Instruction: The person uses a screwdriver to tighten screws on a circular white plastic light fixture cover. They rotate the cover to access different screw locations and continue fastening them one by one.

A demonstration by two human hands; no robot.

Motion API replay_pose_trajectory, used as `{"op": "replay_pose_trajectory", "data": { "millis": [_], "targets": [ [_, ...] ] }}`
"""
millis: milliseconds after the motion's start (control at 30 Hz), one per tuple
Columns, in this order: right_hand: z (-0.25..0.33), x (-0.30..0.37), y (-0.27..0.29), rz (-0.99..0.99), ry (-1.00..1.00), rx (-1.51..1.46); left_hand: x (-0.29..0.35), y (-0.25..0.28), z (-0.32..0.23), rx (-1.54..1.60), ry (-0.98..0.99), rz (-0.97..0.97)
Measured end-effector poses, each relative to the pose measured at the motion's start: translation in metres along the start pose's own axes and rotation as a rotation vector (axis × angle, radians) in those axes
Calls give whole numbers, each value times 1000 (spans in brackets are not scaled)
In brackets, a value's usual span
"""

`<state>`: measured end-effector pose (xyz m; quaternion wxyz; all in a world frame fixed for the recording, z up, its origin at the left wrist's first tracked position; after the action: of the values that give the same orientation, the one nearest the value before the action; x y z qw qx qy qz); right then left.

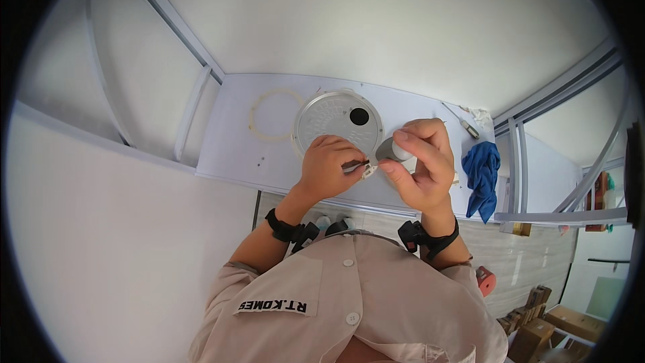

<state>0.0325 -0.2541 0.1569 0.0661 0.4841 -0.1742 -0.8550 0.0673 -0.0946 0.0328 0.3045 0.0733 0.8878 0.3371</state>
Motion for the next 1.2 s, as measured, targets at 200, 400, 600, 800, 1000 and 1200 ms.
{"op": "replay_pose_trajectory", "data": {
  "millis": [200, 400, 600, 800, 1000, 1200],
  "targets": [
    [0, -12, -1, -50, -84, -203, -2, 1, -1, 1, 22, 13],
    [10, -17, 2, -23, 2, 59, -4, -1, -7, -34, -25, 21],
    [-21, -3, -3, 19, -273, -219, -4, -5, -8, -45, -33, 78],
    [-6, -20, -1, 57, -133, 19, -4, -6, -9, -54, -60, 72],
    [-27, -1, -7, -27, -343, -230, -6, -7, -10, -62, -59, 81],
    [-13, -7, -15, 49, -212, -345, -6, -8, -9, -77, -46, 105]
  ]
}}
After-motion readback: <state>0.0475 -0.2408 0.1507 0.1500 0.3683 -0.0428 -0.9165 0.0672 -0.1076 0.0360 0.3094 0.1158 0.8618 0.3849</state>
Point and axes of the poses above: each hand's wrist, its own x-axis away from the middle knuckle, its own y-axis out of the back of the hand, z = x × y, the point moved 10 cm from there along -x, towards the middle knuckle, and after that the axes turned 2 degrees about x, right-handed, at the moved point
